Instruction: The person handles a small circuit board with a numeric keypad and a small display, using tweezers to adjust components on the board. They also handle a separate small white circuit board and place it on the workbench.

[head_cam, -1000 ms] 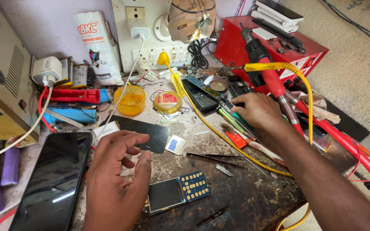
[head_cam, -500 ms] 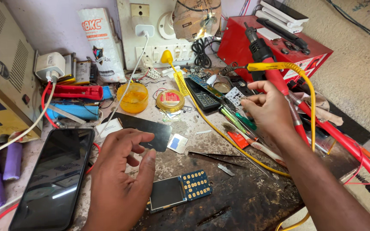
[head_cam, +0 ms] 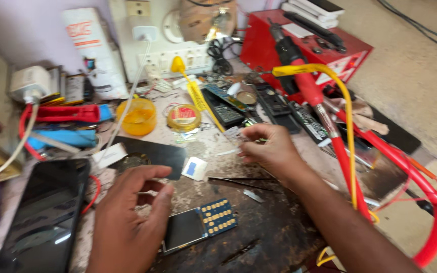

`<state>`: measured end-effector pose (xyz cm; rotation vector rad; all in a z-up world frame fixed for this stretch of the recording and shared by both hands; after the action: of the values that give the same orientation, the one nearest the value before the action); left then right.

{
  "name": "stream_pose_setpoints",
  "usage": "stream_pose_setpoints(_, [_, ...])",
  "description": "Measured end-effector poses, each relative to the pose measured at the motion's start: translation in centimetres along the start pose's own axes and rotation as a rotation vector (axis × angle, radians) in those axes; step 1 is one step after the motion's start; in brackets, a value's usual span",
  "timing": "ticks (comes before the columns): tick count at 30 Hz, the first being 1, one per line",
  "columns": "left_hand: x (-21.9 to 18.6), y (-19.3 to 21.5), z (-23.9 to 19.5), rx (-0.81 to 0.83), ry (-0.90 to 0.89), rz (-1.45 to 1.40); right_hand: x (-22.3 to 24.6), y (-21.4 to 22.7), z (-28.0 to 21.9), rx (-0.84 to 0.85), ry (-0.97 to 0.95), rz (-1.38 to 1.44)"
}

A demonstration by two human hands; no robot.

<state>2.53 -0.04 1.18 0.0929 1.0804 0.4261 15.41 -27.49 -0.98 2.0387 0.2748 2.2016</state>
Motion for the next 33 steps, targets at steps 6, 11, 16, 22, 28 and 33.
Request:
stream_pose_setpoints(6, [0.2, -0.3, 0.0, 0.014, 0.029, 0.076, 1.3, -2.8, -0.3, 0.043, 0.0, -0.218])
stream_pose_setpoints(11, [0.2, -0.2, 0.0, 0.001, 0.01, 0.056, 3.0, -2.9, -0.7, -0.065, 0.127, -0.499])
stream_pose_setpoints(16, [0.3, 0.0, -0.2, -0.015, -0.017, -0.02, 3.7, 1.6, 1.1, -0.261, 0.098, -0.5])
stream_pose_setpoints(22, [-0.4, 0.6, 0.1, -0.009, 0.004, 0.001, 3.1, 4.0, 4.9, -0.218, 0.212, -0.649])
stream_pose_setpoints(28, [-0.5, 0.9, 0.1, -0.1, 0.028, -0.062, 2.4, 1.7, 7.8, -0.144, 0.355, -0.752])
stream_pose_setpoints(33, [-0.2, 1.7, 0.2, -0.211, -0.065, -0.039, 2.7, 0.5, 8.1, -0.147, 0.275, -0.824])
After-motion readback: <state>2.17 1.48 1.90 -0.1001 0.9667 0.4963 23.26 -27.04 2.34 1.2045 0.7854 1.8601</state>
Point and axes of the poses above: each hand's wrist, its own z-axis towards the middle knuckle, its own y-axis out of the back of the hand, x = y × z, the point moved 1 cm from there along z, towards the middle knuckle, and after that the axes turned 1 degree about -x, right-handed, at the moved point
